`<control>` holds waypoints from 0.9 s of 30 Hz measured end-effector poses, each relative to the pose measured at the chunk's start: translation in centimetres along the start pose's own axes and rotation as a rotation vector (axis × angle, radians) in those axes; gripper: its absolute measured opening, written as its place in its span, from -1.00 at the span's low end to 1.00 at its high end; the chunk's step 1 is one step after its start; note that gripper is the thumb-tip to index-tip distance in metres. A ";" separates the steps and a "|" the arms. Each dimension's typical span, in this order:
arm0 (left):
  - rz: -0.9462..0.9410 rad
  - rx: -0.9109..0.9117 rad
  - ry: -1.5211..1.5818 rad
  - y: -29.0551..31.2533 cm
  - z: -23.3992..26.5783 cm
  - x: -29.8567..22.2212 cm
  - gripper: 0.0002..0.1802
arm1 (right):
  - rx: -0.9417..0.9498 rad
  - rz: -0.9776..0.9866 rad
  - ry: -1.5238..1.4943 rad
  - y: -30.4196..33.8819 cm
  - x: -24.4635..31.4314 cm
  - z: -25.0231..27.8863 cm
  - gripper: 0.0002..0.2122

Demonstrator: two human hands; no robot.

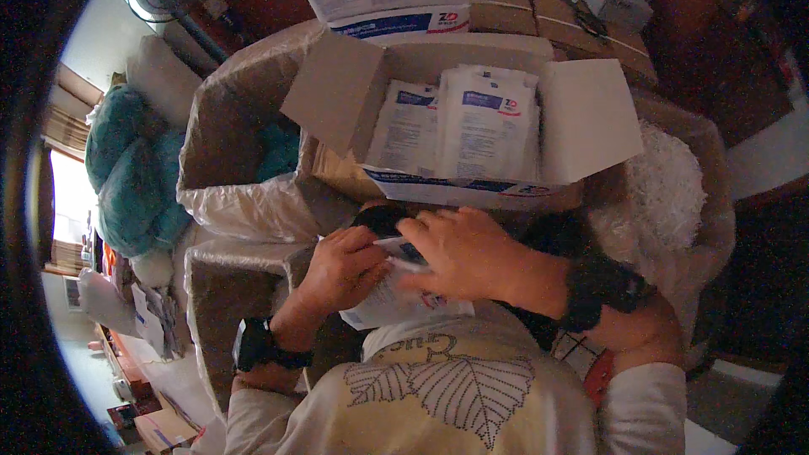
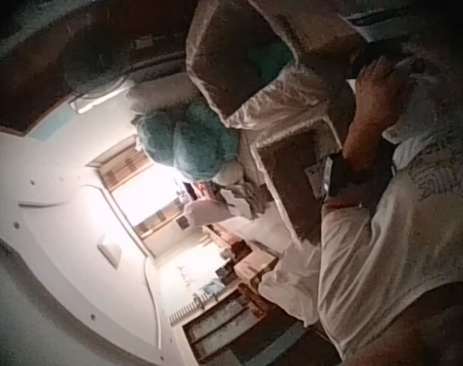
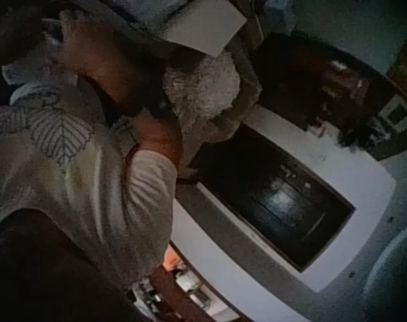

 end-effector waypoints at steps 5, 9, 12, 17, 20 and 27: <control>0.236 -0.043 0.385 2.4 -2.5 2.2 -0.84 | -0.043 0.065 -0.037 0.1 -0.6 -3.8 -0.77; 0.281 -0.105 0.507 3.7 -4.9 3.1 -0.76 | -0.096 0.077 -0.147 1.3 -1.3 -5.1 -0.77; 0.321 -0.127 0.553 4.5 -6.1 3.3 -0.74 | -0.152 -0.033 -0.230 2.3 -1.7 -5.9 -0.81; 0.346 -0.214 0.578 4.9 -6.9 2.6 -0.73 | -0.262 -0.103 -0.320 4.0 -1.9 -6.9 -0.80; 0.426 -0.243 0.635 6.1 -7.6 2.9 -0.73 | -0.343 -0.192 -0.372 4.9 -2.2 -7.3 -0.79; 0.366 -0.312 0.490 6.1 -6.0 2.9 -0.84 | -0.359 -0.343 -0.556 6.3 -4.2 -8.8 -0.80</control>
Point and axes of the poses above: each hand's wrist, its own y-axis away from the middle knuckle, its own z-axis out of the back of the hand, x = y × z, the point moved 3 cm from there along -y, towards the middle knuckle, and after that the axes turned 11 degrees about x, right-handed, at the moved point
